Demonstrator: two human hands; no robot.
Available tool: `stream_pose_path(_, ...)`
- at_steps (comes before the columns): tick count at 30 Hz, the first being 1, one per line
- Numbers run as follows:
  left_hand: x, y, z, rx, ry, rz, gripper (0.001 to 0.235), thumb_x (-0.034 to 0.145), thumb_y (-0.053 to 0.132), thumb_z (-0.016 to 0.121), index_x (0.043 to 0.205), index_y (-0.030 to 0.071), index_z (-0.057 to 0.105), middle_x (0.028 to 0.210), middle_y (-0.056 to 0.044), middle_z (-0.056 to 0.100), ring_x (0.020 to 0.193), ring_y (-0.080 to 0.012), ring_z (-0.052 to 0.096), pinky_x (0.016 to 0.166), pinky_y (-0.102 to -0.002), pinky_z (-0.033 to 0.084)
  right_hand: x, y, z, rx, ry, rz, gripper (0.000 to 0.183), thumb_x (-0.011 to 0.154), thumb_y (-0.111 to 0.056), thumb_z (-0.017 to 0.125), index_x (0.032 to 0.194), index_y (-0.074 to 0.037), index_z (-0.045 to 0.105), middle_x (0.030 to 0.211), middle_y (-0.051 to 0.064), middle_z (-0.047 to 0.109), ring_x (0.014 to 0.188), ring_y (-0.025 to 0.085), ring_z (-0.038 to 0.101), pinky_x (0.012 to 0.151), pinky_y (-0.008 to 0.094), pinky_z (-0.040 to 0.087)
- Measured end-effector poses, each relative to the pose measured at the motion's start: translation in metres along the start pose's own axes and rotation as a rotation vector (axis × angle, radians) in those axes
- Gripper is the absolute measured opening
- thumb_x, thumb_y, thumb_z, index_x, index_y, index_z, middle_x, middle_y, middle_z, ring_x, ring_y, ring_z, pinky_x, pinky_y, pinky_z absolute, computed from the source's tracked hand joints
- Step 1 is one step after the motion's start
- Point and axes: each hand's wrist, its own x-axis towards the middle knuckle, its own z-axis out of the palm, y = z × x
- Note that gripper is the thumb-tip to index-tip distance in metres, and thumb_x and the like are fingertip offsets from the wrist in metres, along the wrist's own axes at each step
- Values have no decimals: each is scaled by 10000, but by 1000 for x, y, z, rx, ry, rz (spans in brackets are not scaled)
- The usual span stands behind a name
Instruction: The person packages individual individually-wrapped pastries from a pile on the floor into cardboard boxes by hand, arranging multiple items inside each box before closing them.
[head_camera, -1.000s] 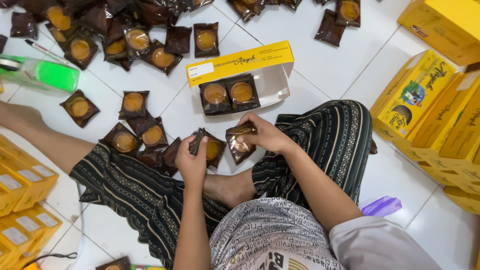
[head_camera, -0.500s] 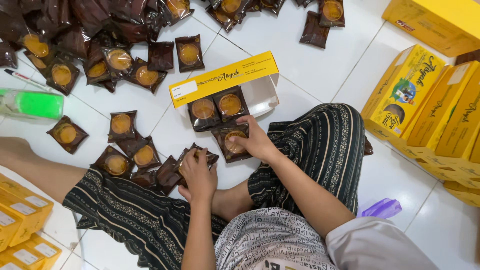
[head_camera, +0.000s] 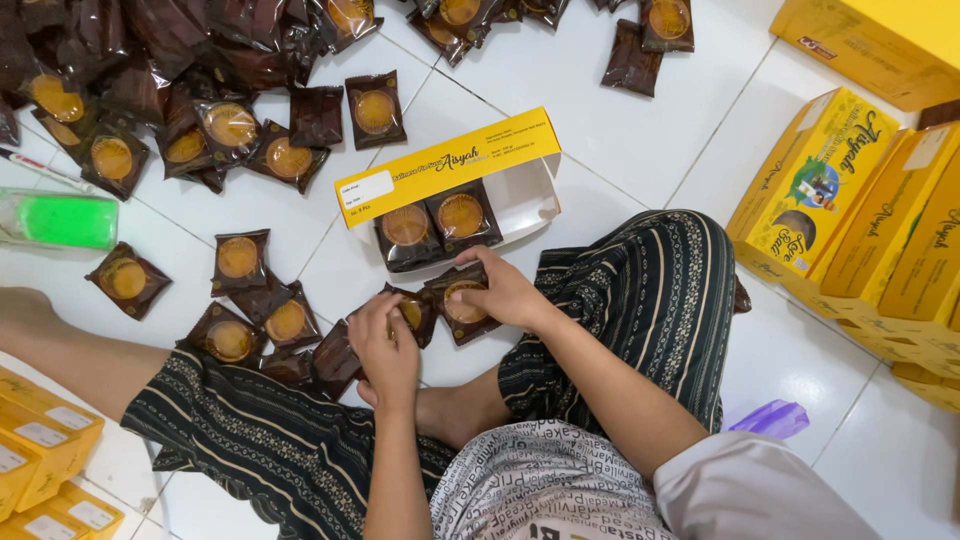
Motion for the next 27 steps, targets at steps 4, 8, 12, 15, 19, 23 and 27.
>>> stream_pose_path(4,4,-7,-3,361,-137,-226,497,816,211,587,1272,127,406,1308,-229,328,1277,-417,192,1038,-546,88,1,4,-4,-17,-34,-6,432,758,-153,640,1153,-75,484,1141,274,492,1097,417,474,894,486,399)
stream_pose_path(8,9,-15,-6,252,-21,-265,482,726,240,703,1155,126,513,1088,-125,458,1063,-322,456,946,-443,283,-8,-16,-10,72,-124,-26,451,771,-101,611,1186,-21,454,1124,322,481,1047,448,495,858,507,427)
stream_pose_path(12,8,-33,-4,-42,295,-131,345,619,162,817,909,118,635,894,-34,494,849,-216,542,807,-308,427,-13,-22,-13,249,-122,-117,454,777,-43,573,1197,46,423,1085,348,463,969,448,504,809,504,451)
stream_pose_path(15,7,-26,-13,-94,354,-115,295,635,148,806,876,98,645,881,-59,503,830,-236,555,768,-332,445,3,11,-14,459,-77,-213,557,746,-46,619,1227,29,349,979,198,469,749,174,458,608,244,442)
stream_pose_path(19,4,-5,-22,-213,429,-132,134,790,87,669,916,67,629,889,-72,495,849,-222,539,798,-327,423,8,19,-20,635,64,-188,466,801,-91,610,1161,-28,321,1012,132,432,822,185,492,707,279,460)
stream_pose_path(23,2,20,-20,-254,269,-59,199,775,28,616,970,67,630,903,-84,516,883,-240,532,807,-361,409,9,23,-29,532,26,-235,395,776,-59,636,1086,-10,394,913,105,487,792,169,530,690,288,469)
stream_pose_path(27,-1,55,1,-534,-80,-145,234,796,111,647,1014,41,598,893,-115,612,882,-257,598,802,-372,449,-2,15,-19,308,-220,-243,383,742,11,613,1108,-6,503,938,163,559,844,233,554,737,389,490)
